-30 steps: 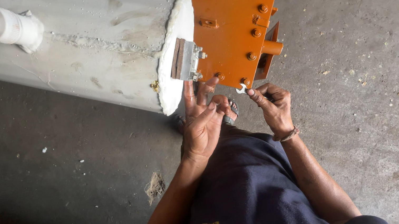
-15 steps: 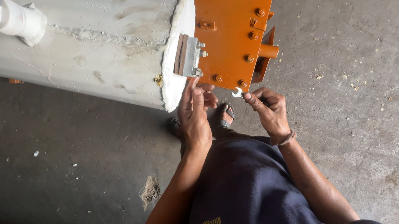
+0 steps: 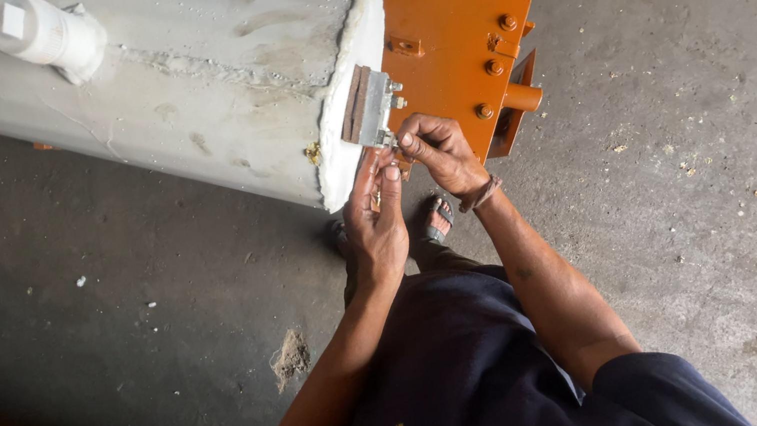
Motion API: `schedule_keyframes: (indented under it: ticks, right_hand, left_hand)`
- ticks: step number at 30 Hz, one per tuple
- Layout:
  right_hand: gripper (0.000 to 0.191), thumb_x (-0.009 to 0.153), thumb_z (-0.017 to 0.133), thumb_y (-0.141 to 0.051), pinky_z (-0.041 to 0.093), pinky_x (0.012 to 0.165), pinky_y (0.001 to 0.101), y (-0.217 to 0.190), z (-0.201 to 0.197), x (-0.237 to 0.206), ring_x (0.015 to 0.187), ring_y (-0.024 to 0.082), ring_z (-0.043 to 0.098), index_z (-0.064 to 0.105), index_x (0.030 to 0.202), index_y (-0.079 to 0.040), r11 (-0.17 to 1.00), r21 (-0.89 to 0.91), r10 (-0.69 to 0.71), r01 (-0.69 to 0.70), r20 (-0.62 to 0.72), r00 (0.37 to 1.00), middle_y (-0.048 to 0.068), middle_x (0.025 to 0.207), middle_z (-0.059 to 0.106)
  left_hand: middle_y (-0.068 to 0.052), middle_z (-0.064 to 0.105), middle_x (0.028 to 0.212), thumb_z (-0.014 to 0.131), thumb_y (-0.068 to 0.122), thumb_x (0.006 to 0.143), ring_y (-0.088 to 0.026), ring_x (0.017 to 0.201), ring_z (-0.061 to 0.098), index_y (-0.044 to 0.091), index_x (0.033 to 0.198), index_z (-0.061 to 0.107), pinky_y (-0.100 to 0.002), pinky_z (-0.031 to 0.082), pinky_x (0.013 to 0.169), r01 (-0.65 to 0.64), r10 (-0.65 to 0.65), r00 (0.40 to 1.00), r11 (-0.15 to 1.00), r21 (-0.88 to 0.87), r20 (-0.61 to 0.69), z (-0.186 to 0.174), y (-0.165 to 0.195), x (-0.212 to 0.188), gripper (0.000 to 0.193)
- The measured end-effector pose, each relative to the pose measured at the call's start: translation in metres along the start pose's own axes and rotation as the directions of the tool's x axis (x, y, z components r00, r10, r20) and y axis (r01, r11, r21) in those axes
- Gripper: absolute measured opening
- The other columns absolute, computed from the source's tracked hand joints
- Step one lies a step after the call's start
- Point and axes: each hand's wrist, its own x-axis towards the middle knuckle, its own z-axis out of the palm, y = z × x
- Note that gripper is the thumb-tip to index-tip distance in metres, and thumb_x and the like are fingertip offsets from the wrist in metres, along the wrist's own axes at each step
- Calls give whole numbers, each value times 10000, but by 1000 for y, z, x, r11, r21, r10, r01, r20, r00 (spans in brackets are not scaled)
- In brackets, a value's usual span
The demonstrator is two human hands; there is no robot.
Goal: The person kneels on the floor beside an orange industrial machine and uses a spanner to tighten bolts on a metal bracket mounted to a white cylindrical housing. They thread bolts by hand, then turn the spanner repeatedly on the fasteners, working around the bracket.
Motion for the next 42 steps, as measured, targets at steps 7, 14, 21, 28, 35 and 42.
schedule_keyframes:
  ticks: [7, 14, 21, 28, 35, 42]
  right_hand:
    - [226, 1023, 676, -295, 542, 711, 264, -6, -1, 7, 805, 93, 639, 685, 976, -74, 998, -50, -26, 29, 56, 998, 5, 880, 691]
    - [253, 1025, 696, -307, 549, 737, 270, -14, -1, -10, 830, 107, 636, 678, 984, -58, 1000, 14, -1, 0, 46, 999, 15, 888, 671]
    - [272, 1002, 691, -329, 536, 725, 274, -35, -17, 12, 876, 116, 686, 702, 1010, -57, 931, -362, -26, 48, 64, 998, 58, 948, 741]
    - [249, 1056, 631, -316, 500, 685, 283, -10, 3, -4, 770, 87, 593, 657, 990, -77, 995, 42, 91, -93, 47, 995, -14, 850, 654]
    - [221, 1088, 622, -277, 471, 775, 240, 5, 17, -34, 842, 59, 530, 664, 1039, -65, 994, 105, 13, -8, -49, 999, -42, 912, 616]
    - [218, 982, 686, -274, 528, 652, 271, -3, -7, -53, 759, 92, 628, 723, 1025, -63, 954, -297, 38, -40, -11, 999, -7, 902, 704]
  left_hand:
    - [-170, 656, 1307, 575, 172, 1067, -222, 1202, 632, -45, 1437, 521, -340, 505, 1060, -15, 15, 1000, 999, 37, -7, -5, -14, 0, 432]
    - [-146, 667, 1248, 561, 138, 1088, -183, 1123, 630, -94, 1382, 557, -313, 504, 1012, -27, 27, 1000, 988, -149, -4, 3, -17, 1, 375]
    - [-131, 654, 1306, 558, 168, 1065, -165, 1157, 624, -91, 1373, 538, -294, 492, 1005, -51, 51, 998, 999, -10, -27, 13, -4, 4, 403]
    - [-108, 697, 1200, 578, 214, 1071, -149, 1020, 652, -48, 1361, 607, -287, 552, 904, -57, 57, 996, 998, -6, -67, 13, 9, -1, 392]
    - [-70, 716, 1124, 609, 166, 1086, -105, 1001, 626, -55, 1279, 668, -249, 519, 881, -68, 67, 996, 998, -9, -65, 16, 12, 1, 300]
    - [-87, 749, 1071, 661, 142, 1014, -123, 998, 701, -13, 1189, 669, -256, 570, 896, -10, 2, 996, 995, -96, -91, 12, 7, 1, 234]
